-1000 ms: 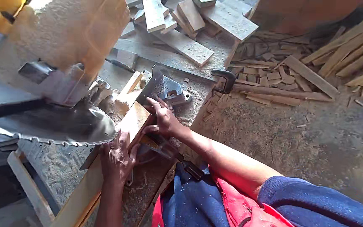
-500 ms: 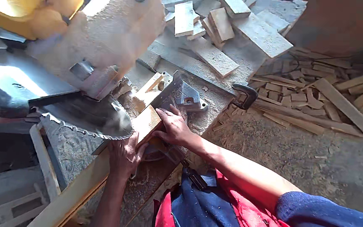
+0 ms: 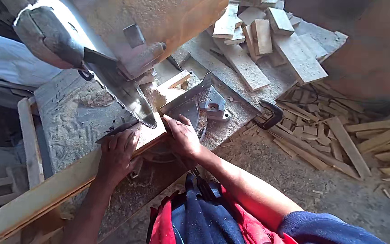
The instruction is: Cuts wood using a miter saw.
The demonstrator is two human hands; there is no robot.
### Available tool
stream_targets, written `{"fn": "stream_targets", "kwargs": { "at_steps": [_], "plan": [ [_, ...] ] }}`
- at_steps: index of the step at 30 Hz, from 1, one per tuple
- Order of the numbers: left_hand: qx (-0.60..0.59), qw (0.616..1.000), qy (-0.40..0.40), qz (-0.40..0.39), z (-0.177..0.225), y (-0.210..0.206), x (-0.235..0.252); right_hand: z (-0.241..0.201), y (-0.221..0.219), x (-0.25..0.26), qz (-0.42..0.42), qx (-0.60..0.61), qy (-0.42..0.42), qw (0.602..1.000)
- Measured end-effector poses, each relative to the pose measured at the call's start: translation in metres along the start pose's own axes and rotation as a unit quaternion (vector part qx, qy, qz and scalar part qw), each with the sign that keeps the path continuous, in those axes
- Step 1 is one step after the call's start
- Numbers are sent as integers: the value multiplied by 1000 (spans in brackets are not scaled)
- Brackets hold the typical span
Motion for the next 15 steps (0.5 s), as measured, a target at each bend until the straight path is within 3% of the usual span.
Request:
{"fn": "stream_targets", "kwargs": {
  "at_steps": [15],
  "plan": [
    [-28, 997, 53, -53, -3, -10, 5, 0, 4, 1, 22, 16, -8, 1000]
  ]
}}
Point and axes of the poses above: each hand's wrist, its own x-axis towards the middle knuckle, its own y-axis out of the back of the hand, z = x × y, the point moved 10 cm from there along x, towards the middle knuckle, and after that the axes turned 5 degrees about z, right-handed, at the moved point
